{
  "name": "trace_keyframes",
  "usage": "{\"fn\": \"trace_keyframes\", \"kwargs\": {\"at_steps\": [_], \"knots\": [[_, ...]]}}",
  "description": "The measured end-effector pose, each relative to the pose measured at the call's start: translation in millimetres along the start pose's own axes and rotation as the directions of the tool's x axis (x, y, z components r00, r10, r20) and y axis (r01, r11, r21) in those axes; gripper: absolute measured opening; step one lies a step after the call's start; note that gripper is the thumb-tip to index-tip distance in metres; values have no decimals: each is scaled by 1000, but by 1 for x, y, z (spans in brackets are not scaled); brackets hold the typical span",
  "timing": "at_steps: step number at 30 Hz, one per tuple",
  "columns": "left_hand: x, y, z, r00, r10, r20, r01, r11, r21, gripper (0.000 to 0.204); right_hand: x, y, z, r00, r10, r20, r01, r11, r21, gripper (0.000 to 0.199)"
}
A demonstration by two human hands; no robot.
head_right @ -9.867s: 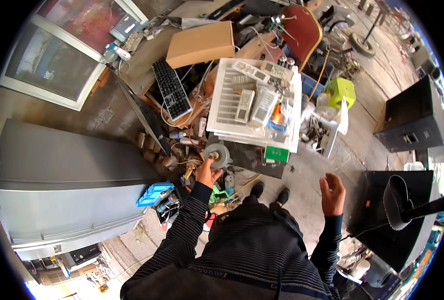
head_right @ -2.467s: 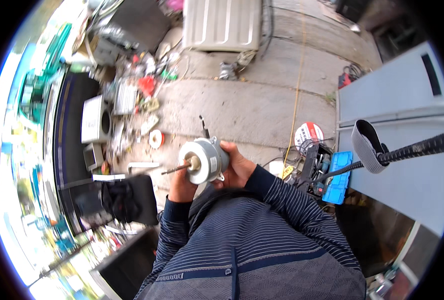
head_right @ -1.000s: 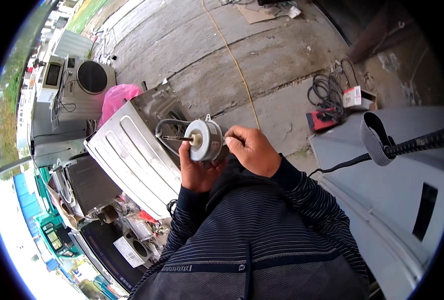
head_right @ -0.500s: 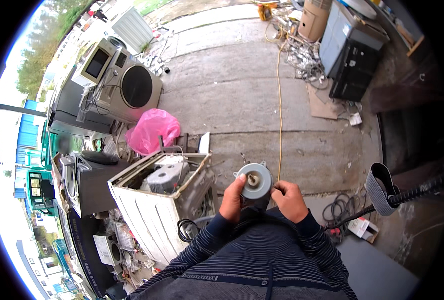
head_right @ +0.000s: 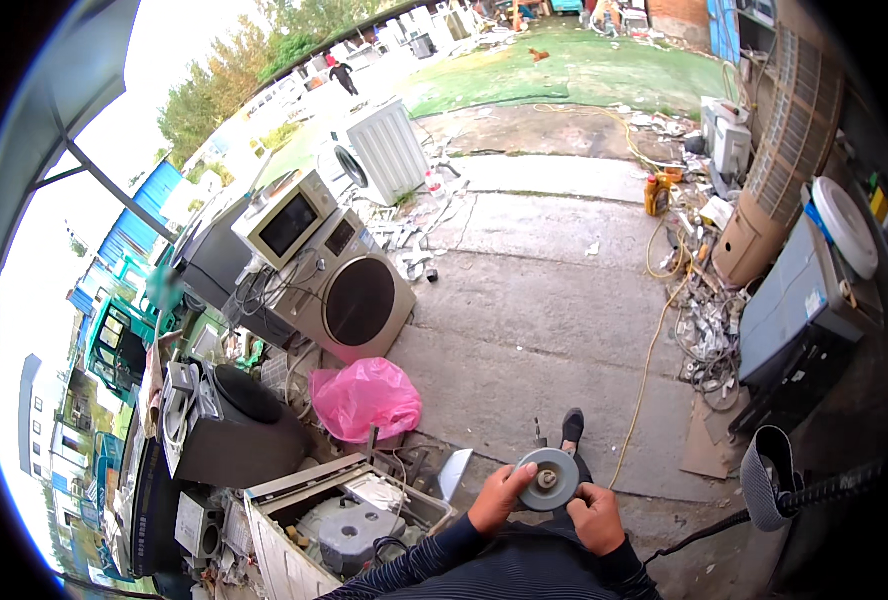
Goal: The person uses a cordless drill to remove screws and detach the front panel of a white air conditioner unit placed on a green utility vehicle. The person then removes the fan grille and places it aside.
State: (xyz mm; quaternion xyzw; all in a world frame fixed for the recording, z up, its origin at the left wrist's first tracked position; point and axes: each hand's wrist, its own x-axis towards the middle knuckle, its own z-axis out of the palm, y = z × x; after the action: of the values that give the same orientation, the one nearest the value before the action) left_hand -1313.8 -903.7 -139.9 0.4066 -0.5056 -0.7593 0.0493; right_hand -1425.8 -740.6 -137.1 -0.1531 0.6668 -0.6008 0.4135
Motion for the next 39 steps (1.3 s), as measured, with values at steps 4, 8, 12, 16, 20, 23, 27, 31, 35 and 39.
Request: {"fn": "trace_keyframes", "kwargs": {"at_steps": [4, 8, 12, 16, 20, 23, 27, 31, 35, 39], "knots": [[96, 56, -5, 999, -12, -42, 6, 990, -142, 58, 133, -39, -13, 989, -46, 143, 64, 990, -127, 17], [165, 135, -26, 991, 44, -123, -67, 978, -198, 58, 258, -96, -12, 960, 14, 279, 51, 973, -224, 16], [226, 204, -36, 978, 89, -189, -165, 883, -438, 50, 356, -169, 10, 903, 124, 412, -26, 971, -236, 18], [294, 261, -45, 984, 111, -139, -166, 855, -492, 51, 456, -196, 17, 876, 12, 482, 145, 947, -286, 16], [390, 303, -59, 984, 54, -172, -132, 867, -481, 51, 562, -218, 16, 872, 62, 486, 97, 950, -296, 15], [477, 346, -70, 993, 61, -97, -102, 854, -510, 51, 641, -247, 14, 904, 27, 427, 88, 965, -248, 13], [582, 440, -70, 998, 61, -25, -65, 854, -516, 55, 742, -333, -1, 918, 97, 384, 17, 959, -283, 12], [678, 545, -63, 999, 9, 48, 10, 926, -378, 57, 834, -381, -14, 975, -19, 220, 49, 990, -131, 15], [791, 601, -67, 994, -11, 110, 43, 955, -292, 50, 930, -397, -15, 995, -20, 95, 14, 998, 60, 21], [906, 639, -85, 986, -128, 107, 150, 961, -233, 53, 1049, -404, -19, 995, 41, 93, -46, 997, 55, 20]]}}
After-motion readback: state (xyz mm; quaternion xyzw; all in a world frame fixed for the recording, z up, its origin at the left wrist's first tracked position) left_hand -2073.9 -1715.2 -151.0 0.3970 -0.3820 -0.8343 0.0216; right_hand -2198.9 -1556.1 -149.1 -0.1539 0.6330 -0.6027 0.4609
